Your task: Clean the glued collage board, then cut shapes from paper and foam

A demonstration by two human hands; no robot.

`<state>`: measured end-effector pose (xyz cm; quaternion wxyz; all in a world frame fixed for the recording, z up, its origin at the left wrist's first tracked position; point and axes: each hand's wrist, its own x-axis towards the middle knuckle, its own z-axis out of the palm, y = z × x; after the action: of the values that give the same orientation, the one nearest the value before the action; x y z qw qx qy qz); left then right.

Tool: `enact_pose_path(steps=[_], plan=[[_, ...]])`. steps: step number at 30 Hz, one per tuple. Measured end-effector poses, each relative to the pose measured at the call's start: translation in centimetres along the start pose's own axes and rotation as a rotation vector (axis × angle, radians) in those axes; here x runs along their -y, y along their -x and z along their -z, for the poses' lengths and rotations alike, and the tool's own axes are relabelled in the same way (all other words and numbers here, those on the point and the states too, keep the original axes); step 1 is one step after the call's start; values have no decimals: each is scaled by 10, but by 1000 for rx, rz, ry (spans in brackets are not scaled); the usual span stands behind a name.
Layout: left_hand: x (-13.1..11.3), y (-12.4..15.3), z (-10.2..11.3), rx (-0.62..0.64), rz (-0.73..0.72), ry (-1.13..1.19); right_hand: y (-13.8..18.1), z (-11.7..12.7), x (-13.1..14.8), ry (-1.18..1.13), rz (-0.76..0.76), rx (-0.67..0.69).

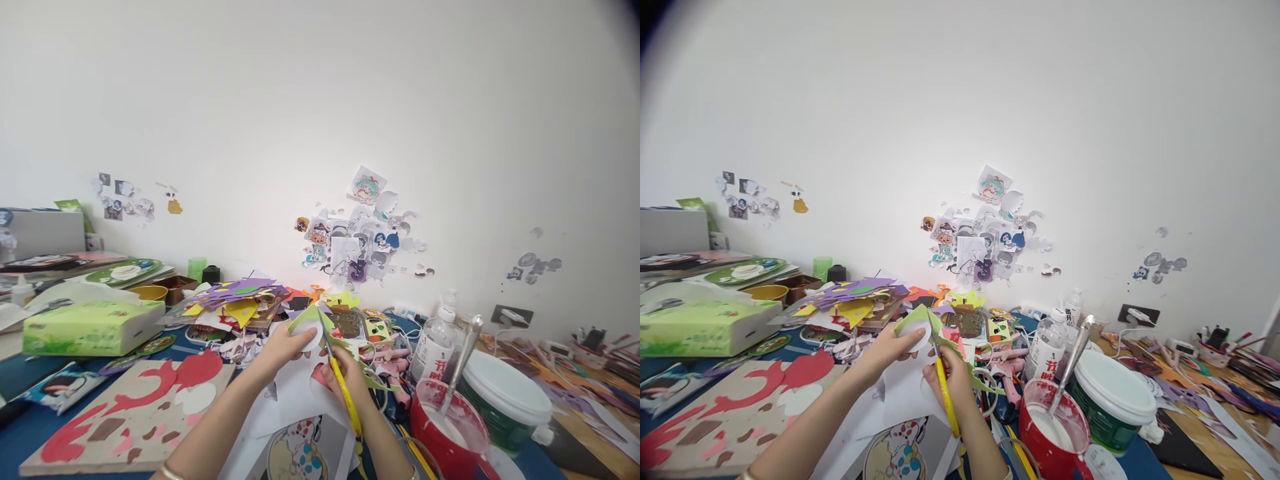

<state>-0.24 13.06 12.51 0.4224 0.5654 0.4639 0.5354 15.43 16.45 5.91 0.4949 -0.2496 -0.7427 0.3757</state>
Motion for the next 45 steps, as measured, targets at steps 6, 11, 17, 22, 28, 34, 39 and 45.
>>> enact_pose_path(steps=[6, 11, 17, 22, 28, 34, 39, 45], plan=[[-4, 1, 10, 15, 4, 16, 0, 2, 0, 0, -46, 21], [0, 0, 0, -157, -20, 208, 1, -5, -2, 4, -66, -17], [7, -1, -11, -278, -15, 207, 2, -8, 0, -38, -100, 65], [3, 3, -16, -230, -74, 97, 1, -4, 7, -40, 7, 97], [-1, 6, -18, -221, -58, 105, 0, -5, 9, 2, 60, 47], [-3, 5, -13, -234, -30, 103, 1, -4, 3, -3, 21, 16], [-2, 2, -8, -221, -13, 84, 0, -1, 0, 3, 61, 26], [-1, 1, -2, -225, -30, 46, 1, 0, -3, 33, 37, 56]])
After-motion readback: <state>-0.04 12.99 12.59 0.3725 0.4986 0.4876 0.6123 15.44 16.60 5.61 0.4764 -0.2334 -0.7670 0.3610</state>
